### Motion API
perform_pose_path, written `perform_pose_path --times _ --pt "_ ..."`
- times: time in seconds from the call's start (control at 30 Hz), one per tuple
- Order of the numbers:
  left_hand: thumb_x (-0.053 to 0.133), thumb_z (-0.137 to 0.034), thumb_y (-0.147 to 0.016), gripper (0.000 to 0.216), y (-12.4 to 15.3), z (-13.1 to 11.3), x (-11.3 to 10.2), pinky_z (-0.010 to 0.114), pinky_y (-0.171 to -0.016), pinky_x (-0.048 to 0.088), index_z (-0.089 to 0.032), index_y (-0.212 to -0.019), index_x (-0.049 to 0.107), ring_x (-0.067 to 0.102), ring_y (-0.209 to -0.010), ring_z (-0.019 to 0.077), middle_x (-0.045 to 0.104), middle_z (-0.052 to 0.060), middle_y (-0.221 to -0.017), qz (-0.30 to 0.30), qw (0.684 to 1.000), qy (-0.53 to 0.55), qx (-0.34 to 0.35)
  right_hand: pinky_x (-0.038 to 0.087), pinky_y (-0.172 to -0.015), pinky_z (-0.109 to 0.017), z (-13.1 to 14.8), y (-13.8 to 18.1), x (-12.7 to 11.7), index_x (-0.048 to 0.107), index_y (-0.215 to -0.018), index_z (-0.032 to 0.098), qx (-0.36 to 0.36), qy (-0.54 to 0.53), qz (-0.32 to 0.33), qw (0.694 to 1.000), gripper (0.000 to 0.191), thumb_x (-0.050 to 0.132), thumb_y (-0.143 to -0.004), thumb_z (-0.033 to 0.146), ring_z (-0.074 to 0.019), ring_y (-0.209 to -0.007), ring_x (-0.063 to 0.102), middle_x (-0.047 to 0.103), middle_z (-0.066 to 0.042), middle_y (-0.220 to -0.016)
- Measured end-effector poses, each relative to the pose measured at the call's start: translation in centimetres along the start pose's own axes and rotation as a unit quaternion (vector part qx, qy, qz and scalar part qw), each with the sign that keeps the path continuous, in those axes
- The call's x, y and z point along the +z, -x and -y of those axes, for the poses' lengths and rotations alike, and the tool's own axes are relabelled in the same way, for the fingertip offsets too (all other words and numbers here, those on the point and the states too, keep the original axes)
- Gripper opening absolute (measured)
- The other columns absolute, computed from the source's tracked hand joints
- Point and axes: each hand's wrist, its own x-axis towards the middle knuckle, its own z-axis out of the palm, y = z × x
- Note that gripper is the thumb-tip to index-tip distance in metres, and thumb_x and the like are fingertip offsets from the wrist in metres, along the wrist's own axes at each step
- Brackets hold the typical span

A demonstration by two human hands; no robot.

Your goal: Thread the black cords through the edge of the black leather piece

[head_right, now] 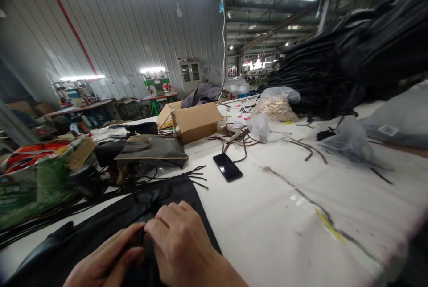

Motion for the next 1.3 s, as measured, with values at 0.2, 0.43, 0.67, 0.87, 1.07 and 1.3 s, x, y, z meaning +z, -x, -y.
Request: perform_pose_path --times 0.2,0.43,0.67,0.87,1.07,1.3 --pt "0.067 -0.031 -0.109 0.038 0.2 -0.3 0.6 0.018 -0.096 0.066 -0.030 -0.147 0.070 0.083 -0.109 0.0214 0.083 0.003 -0.130 -0.023 0.994 -0.082 0.072 0.034 -0.080 -0.040 0.2 0.1 0.1 0.061 -0.103 0.021 0.008 0.003 0.015 1.000 0.014 0.049 -0.111 0.017 -0.0219 -0.086 0.054 0.061 -0.003 -0.094" --pt "0.061 -0.027 -0.112 0.034 0.6 -0.8 1.3 0.017 -0.096 0.065 -0.024 -0.146 0.068 0.084 -0.108 0.0204 0.082 0.006 -0.128 -0.036 0.987 -0.126 0.091 0.033 -0.080 -0.040 0.2 0.5 0.5 0.056 -0.098 0.021 0.009 0.012 0.027 1.000 0.016 0.048 -0.112 0.018 -0.0222 -0.086 0.053 0.059 -0.002 -0.093" --pt "0.058 -0.023 -0.113 0.031 0.0 -1.1 1.5 0.018 -0.096 0.066 -0.022 -0.142 0.067 0.084 -0.106 0.0193 0.082 0.007 -0.124 -0.038 0.986 -0.127 0.105 0.033 -0.076 -0.039 -0.5 0.6 1.3 0.057 -0.091 0.021 0.020 -0.037 -0.004 0.999 0.028 0.047 -0.117 0.025 -0.0193 -0.078 0.052 0.060 -0.001 -0.086" --pt "0.061 -0.020 -0.112 0.031 -0.2 -1.5 1.5 0.021 -0.097 0.066 -0.021 -0.142 0.065 0.081 -0.108 0.0190 0.081 0.008 -0.123 -0.030 0.983 -0.145 0.110 0.037 -0.076 -0.037 -0.5 0.5 1.6 0.061 -0.089 0.021 0.060 -0.090 0.001 0.994 0.032 0.049 -0.118 0.029 -0.0183 -0.078 0.055 0.064 0.000 -0.084" --pt "0.059 -0.015 -0.109 0.033 -0.4 -2.2 1.4 0.030 -0.089 0.064 -0.020 -0.142 0.063 0.076 -0.104 0.0218 0.078 0.009 -0.117 -0.020 0.988 -0.134 0.078 0.041 -0.082 -0.037 -0.2 -0.1 0.0 0.072 -0.102 0.023 0.102 -0.147 0.059 0.982 0.028 0.049 -0.118 0.027 -0.0205 -0.087 0.059 0.069 -0.002 -0.094" --pt "0.058 -0.007 -0.107 0.041 -0.6 -2.3 1.9 0.036 -0.083 0.058 -0.020 -0.146 0.059 0.070 -0.099 0.0229 0.075 0.008 -0.115 -0.007 0.990 -0.128 0.058 0.040 -0.091 -0.040 -0.6 -0.5 -1.1 0.069 -0.106 0.023 0.094 -0.133 0.110 0.981 0.021 0.050 -0.114 0.017 -0.0206 -0.089 0.061 0.072 -0.002 -0.097"
